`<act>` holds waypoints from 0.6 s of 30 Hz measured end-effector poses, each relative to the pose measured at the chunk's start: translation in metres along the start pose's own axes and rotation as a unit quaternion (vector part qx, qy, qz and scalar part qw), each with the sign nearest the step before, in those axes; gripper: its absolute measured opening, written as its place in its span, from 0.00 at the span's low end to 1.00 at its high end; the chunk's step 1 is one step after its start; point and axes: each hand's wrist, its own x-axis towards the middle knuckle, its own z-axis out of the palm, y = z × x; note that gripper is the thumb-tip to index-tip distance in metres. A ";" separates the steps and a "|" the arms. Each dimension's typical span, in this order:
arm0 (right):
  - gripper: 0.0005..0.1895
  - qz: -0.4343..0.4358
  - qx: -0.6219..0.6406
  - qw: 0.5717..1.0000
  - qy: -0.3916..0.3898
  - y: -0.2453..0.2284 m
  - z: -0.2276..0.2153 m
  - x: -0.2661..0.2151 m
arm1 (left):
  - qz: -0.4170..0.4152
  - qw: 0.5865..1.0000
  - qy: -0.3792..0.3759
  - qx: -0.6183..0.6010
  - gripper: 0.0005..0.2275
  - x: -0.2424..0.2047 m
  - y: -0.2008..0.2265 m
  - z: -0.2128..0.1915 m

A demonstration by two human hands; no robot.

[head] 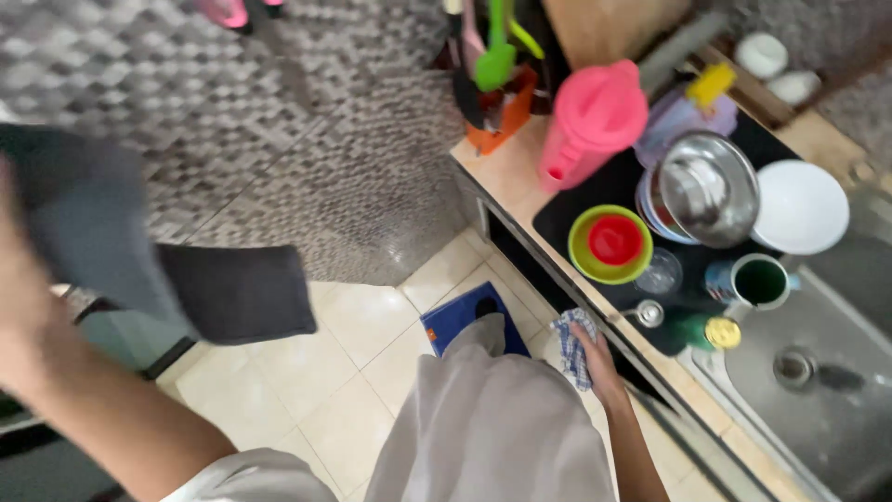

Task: Clean and dry dishes in a kitchen area.

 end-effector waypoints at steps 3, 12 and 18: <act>0.29 0.003 -0.034 0.999 -0.033 -0.009 0.018 0.027 | -0.047 0.996 0.004 -0.079 0.18 0.006 0.099 -0.040; 0.32 0.023 -0.089 0.993 -0.079 -0.039 0.066 0.047 | -0.036 0.956 -0.005 -0.292 0.14 0.031 0.153 -0.039; 0.31 0.011 -0.092 0.991 -0.093 -0.036 0.071 0.052 | -0.107 0.920 0.022 -0.377 0.08 0.045 0.152 -0.035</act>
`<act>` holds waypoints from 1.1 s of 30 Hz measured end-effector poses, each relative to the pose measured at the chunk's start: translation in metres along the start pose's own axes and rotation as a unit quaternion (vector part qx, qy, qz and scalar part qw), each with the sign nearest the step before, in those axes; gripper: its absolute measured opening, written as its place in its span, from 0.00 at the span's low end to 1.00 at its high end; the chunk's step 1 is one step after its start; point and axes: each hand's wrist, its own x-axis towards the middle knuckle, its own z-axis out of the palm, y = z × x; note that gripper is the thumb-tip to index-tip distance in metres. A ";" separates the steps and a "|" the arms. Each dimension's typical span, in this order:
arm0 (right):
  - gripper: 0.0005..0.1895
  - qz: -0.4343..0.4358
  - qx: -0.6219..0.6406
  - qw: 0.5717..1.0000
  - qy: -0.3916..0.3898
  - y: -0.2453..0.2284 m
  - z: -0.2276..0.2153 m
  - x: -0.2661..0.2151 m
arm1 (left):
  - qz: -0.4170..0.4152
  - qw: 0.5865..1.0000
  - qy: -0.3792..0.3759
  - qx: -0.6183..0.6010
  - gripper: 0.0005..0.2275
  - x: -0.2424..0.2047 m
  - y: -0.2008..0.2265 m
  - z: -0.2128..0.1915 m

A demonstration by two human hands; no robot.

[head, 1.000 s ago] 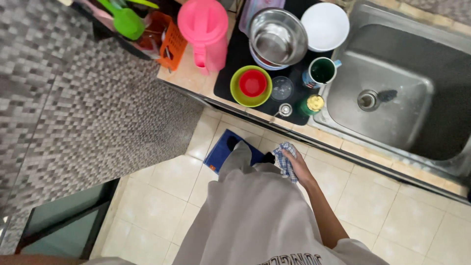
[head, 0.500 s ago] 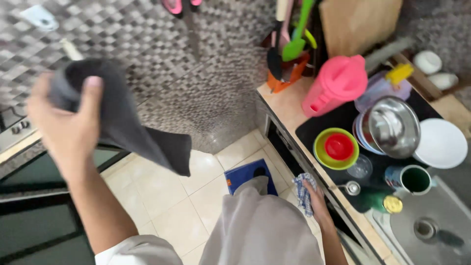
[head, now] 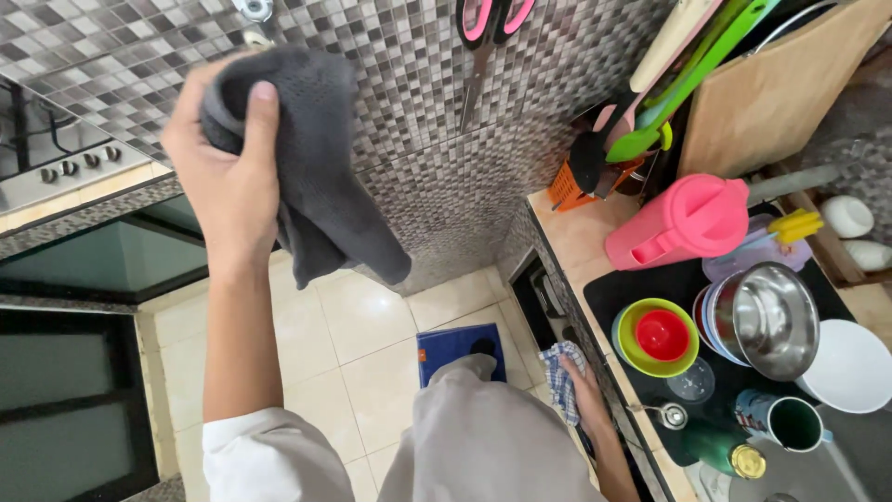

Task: Clean and dry dishes in a kitchen area.

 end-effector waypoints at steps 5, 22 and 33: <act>0.32 0.006 -0.012 1.000 0.028 -0.003 0.002 0.003 | 0.014 0.994 0.007 -0.108 0.06 -0.004 -0.002 -0.011; 0.30 -0.106 -0.086 0.976 0.171 -0.042 0.030 0.072 | -0.199 0.897 -0.394 0.002 0.12 -0.296 -0.137 0.182; 0.39 -0.376 -0.705 0.519 0.302 -0.117 0.075 0.173 | -0.268 0.834 -0.483 0.013 0.11 -0.305 -0.110 0.171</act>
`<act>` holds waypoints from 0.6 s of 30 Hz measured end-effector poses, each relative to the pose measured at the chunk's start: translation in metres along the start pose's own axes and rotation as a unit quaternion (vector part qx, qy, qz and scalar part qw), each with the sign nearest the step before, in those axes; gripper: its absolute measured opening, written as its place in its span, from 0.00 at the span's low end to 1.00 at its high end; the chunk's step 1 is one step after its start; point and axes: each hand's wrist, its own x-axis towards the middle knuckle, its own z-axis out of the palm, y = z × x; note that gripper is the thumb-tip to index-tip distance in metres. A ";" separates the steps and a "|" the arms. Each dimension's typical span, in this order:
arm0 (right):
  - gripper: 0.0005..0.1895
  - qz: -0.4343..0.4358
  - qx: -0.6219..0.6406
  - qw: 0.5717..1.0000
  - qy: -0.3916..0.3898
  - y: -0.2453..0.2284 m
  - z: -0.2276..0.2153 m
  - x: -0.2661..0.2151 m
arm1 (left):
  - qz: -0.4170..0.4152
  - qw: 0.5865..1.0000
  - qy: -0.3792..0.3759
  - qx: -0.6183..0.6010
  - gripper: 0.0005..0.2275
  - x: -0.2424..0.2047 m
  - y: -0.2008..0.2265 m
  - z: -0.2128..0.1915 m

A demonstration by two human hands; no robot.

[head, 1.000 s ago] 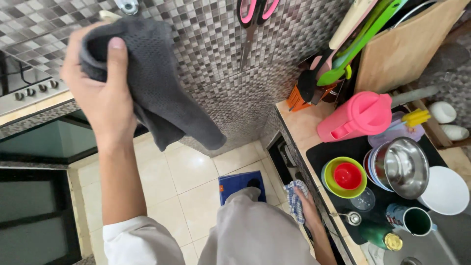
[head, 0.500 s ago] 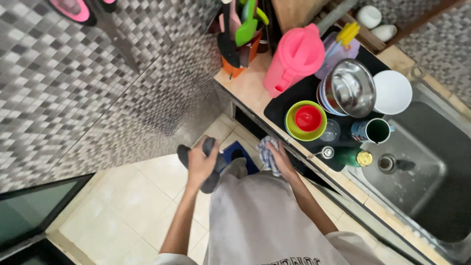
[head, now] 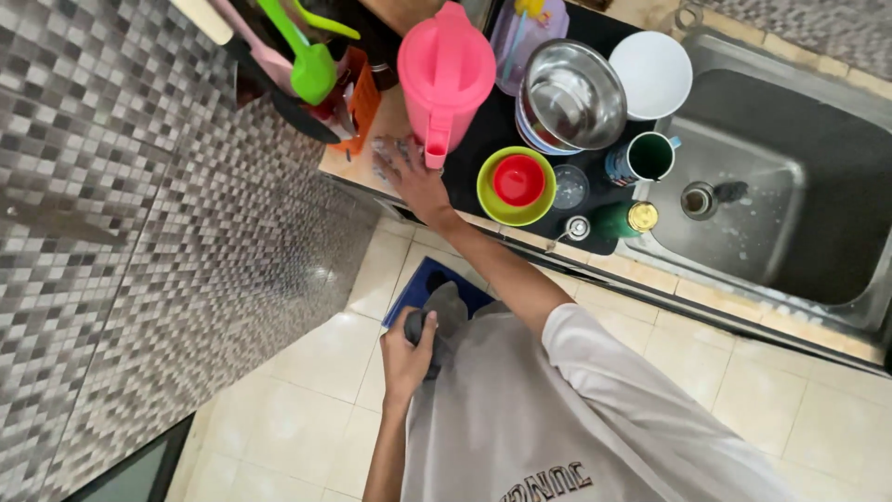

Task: Clean and dry dishes in a kitchen area.

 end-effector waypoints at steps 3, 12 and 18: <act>0.43 0.042 0.048 0.997 -0.040 0.007 -0.040 -0.003 | -0.003 1.000 0.023 0.005 0.10 -0.002 -0.005 0.001; 0.23 0.143 0.831 0.500 -0.196 -0.004 -0.064 -0.203 | 0.047 0.988 -0.045 -0.140 0.10 0.027 -0.005 0.013; 0.17 0.231 0.650 0.705 -0.167 0.039 -0.195 -0.222 | 0.129 0.969 -0.209 -0.030 0.16 0.058 0.010 0.042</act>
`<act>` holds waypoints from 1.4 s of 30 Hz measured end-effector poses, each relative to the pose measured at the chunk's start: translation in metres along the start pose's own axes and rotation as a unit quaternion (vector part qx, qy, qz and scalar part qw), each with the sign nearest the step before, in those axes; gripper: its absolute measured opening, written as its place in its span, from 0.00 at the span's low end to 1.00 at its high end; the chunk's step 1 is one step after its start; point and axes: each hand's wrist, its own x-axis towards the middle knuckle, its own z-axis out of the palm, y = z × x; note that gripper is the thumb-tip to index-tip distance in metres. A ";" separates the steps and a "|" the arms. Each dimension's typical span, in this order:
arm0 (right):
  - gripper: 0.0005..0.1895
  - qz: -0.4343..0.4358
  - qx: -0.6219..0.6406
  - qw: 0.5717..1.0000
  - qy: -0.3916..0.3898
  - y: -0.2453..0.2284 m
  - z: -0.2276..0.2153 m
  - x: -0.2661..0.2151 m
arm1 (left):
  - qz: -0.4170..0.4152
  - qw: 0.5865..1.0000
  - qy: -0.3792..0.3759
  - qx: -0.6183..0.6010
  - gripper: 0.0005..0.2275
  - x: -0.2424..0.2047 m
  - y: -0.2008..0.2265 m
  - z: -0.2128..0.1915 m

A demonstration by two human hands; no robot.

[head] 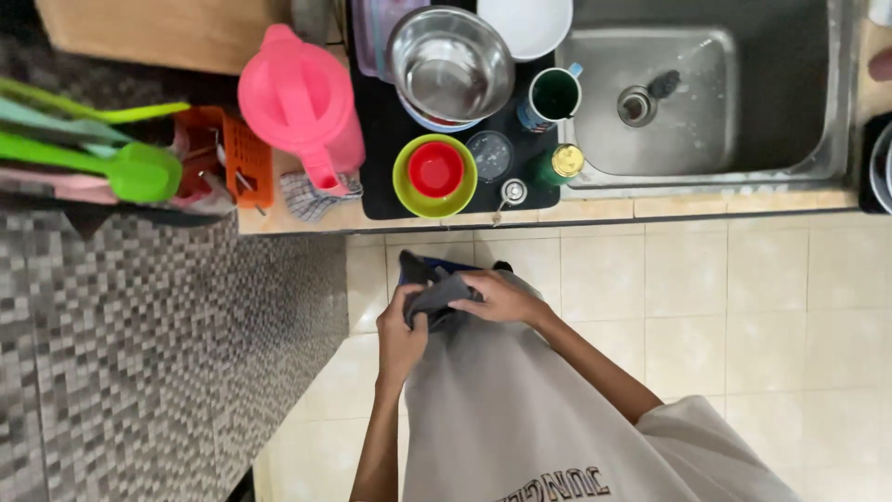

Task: Clean and dry dishes in a kitchen area.

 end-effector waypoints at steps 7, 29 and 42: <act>0.09 -0.002 -0.180 0.954 0.239 0.037 0.000 -0.088 | 0.092 0.978 -0.114 0.150 0.10 0.031 0.018 0.046; 0.32 0.290 0.492 0.643 0.510 0.119 -0.056 -0.448 | -0.126 0.852 -0.496 -0.115 0.12 -0.032 0.003 0.375; 0.20 0.150 0.360 0.665 0.637 0.130 -0.140 -0.545 | 0.040 0.875 -0.472 -0.097 0.14 0.022 0.014 0.499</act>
